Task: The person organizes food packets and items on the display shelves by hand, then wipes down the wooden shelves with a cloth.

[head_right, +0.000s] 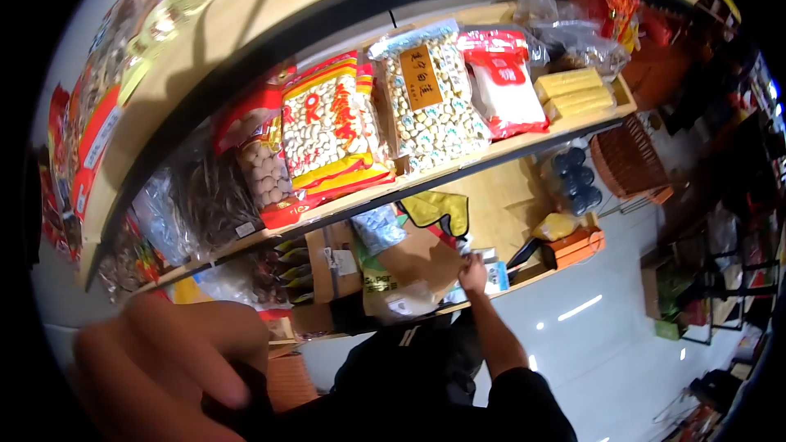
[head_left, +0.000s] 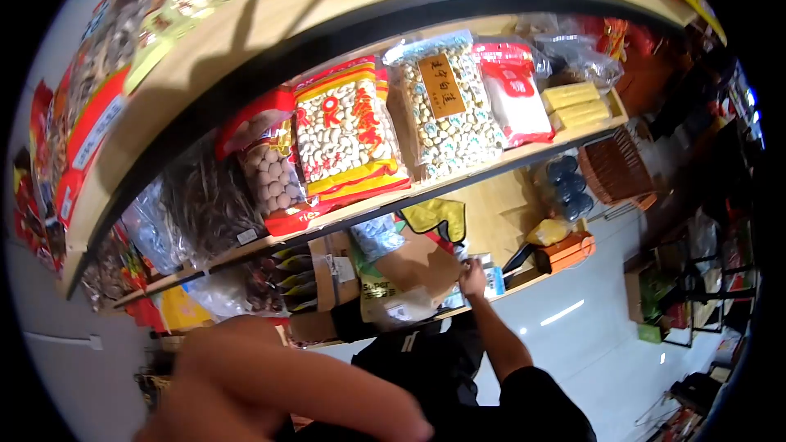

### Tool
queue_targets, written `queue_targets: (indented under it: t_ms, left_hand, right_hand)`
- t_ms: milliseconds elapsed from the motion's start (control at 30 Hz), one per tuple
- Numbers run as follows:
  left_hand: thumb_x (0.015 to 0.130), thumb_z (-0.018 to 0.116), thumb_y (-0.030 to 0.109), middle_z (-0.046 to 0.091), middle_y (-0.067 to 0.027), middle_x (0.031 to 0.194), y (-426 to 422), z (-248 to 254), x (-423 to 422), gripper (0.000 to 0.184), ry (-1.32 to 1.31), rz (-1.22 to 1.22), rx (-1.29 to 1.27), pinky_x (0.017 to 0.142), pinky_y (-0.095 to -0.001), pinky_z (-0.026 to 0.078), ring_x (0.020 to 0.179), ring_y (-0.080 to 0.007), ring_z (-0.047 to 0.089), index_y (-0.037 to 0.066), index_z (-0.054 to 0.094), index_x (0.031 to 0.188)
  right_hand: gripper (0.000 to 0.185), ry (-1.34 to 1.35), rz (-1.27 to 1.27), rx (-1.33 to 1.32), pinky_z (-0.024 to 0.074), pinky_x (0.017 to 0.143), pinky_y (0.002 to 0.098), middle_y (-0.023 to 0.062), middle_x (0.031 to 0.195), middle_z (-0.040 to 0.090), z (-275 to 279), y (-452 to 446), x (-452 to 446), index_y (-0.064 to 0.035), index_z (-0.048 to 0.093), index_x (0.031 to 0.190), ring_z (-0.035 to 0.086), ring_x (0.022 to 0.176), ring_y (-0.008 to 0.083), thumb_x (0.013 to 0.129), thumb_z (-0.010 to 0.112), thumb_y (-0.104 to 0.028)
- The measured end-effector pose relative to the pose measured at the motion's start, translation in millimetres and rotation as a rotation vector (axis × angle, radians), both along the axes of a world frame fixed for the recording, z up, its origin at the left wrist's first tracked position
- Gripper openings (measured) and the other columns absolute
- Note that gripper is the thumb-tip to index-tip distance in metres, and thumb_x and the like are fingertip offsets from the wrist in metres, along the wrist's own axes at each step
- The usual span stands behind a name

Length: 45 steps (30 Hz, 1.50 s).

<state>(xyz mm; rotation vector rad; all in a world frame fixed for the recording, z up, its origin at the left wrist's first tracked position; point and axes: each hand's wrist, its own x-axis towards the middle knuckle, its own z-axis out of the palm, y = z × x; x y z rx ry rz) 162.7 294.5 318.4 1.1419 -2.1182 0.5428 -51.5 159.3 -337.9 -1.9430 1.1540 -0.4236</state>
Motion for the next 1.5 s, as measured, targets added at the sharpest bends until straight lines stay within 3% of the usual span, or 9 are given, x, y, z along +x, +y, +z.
queue_targets:
  t_ms: [267,533,600,767,1000,1100,1333,1400,1500]
  left_hand:
    - [0.091,0.056,0.005,0.064,-0.0155,0.097,-35.4,3.8,53.2,0.019,-0.213,0.287,-0.216,0.08,-0.0331,0.052,0.087,-0.0241,0.064,-0.005,0.059,0.106]
    - [0.091,0.049,-0.01,0.064,-0.018,0.104,-51.1,-41.6,96.8,0.02,-0.328,0.649,-0.27,0.085,-0.0305,0.052,0.096,-0.0224,0.064,-0.006,0.062,0.105]
    - [0.088,0.051,-0.01,0.064,-0.0172,0.104,-63.8,-46.3,87.4,0.02,0.035,0.444,-0.333,0.087,-0.0301,0.049,0.098,-0.0214,0.062,-0.004,0.064,0.103]
    - [0.084,0.056,-0.003,0.06,-0.0159,0.107,-58.9,-41.8,79.8,0.024,-0.241,0.582,-0.335,0.087,-0.0349,0.046,0.097,-0.0282,0.059,-0.002,0.064,0.107]
    - [0.074,0.057,-0.008,0.062,-0.0116,0.091,-60.7,-41.9,66.5,0.022,-0.027,0.579,-0.354,0.078,-0.0386,0.047,0.088,-0.029,0.062,0.004,0.068,0.09]
    - [0.076,0.056,-0.013,0.061,-0.0129,0.09,-62.0,-45.5,66.6,0.022,0.018,0.558,-0.359,0.082,-0.0381,0.048,0.088,-0.0295,0.062,0.001,0.065,0.09]
    - [0.079,0.058,-0.009,0.061,-0.0134,0.085,-74.2,-44.3,67.6,0.011,0.043,0.614,-0.432,0.072,-0.0353,0.049,0.078,-0.0287,0.061,-0.001,0.064,0.084]
    - [0.081,0.056,-0.005,0.061,-0.0127,0.086,-76.8,-39.3,65.1,0.009,0.086,0.73,-0.376,0.073,-0.0343,0.049,0.079,-0.0272,0.061,-0.002,0.063,0.085]
    - [0.084,0.051,-0.001,0.062,-0.0111,0.085,-96.7,-30.5,50.7,0.012,0.116,0.722,-0.347,0.076,-0.0323,0.049,0.082,-0.0239,0.061,-0.002,0.063,0.087]
  right_hand:
    - [0.057,0.177,0.114,0.046,0.045,0.097,0.0489,0.0172,0.135,0.045,-19.3,-65.3,82.2,-0.0104,0.045,0.13,0.046,0.122,0.0403,0.075,0.061,-0.012]
    - [0.039,0.413,0.142,-0.019,0.0445,0.092,0.0489,0.0122,0.116,0.058,-11.8,-75.0,103.9,-0.0106,0.06,0.114,0.052,0.111,0.0341,0.076,0.063,-0.02]
    - [0.031,0.318,0.13,-0.048,0.0447,0.091,0.0486,0.0129,0.103,0.064,8.8,-84.0,94.5,-0.0091,0.064,0.104,0.057,0.104,0.0331,0.077,0.065,-0.026]
    - [0.023,-0.321,-0.182,0.285,0.0429,0.064,0.0297,0.0068,0.067,0.055,87.6,-108.0,57.5,-0.0005,0.056,0.08,0.054,0.067,0.0146,0.088,0.058,-0.022]
    - [0.007,-1.229,-0.607,0.486,0.0365,0.067,0.0201,-0.0034,0.084,0.055,248.6,-115.9,-27.8,-0.0089,0.058,0.094,0.053,0.079,0.0077,0.091,0.057,-0.015]
    - [0.021,-1.291,-0.867,0.482,0.0363,0.079,0.0234,-0.0046,0.094,0.058,291.4,-122.5,-52.4,-0.0131,0.06,0.106,0.052,0.091,0.0082,0.087,0.063,-0.021]
    - [0.043,-1.239,-0.657,0.281,0.0386,0.088,0.025,0.0005,0.116,0.059,288.7,-176.8,-82.4,-0.0048,0.056,0.125,0.052,0.107,0.0127,0.085,0.065,-0.017]
    - [0.014,-1.284,-0.469,0.19,0.0332,0.074,0.0243,-0.0024,0.084,0.046,293.0,-205.5,-76.5,-0.0064,0.053,0.082,0.042,0.081,0.0089,0.087,0.063,-0.014]
    - [0.024,-0.938,-0.364,-0.147,0.0342,0.081,0.0317,0.0085,0.088,0.043,268.3,-268.3,-71.5,-0.0009,0.05,0.076,0.043,0.087,0.0219,0.082,0.068,-0.017]
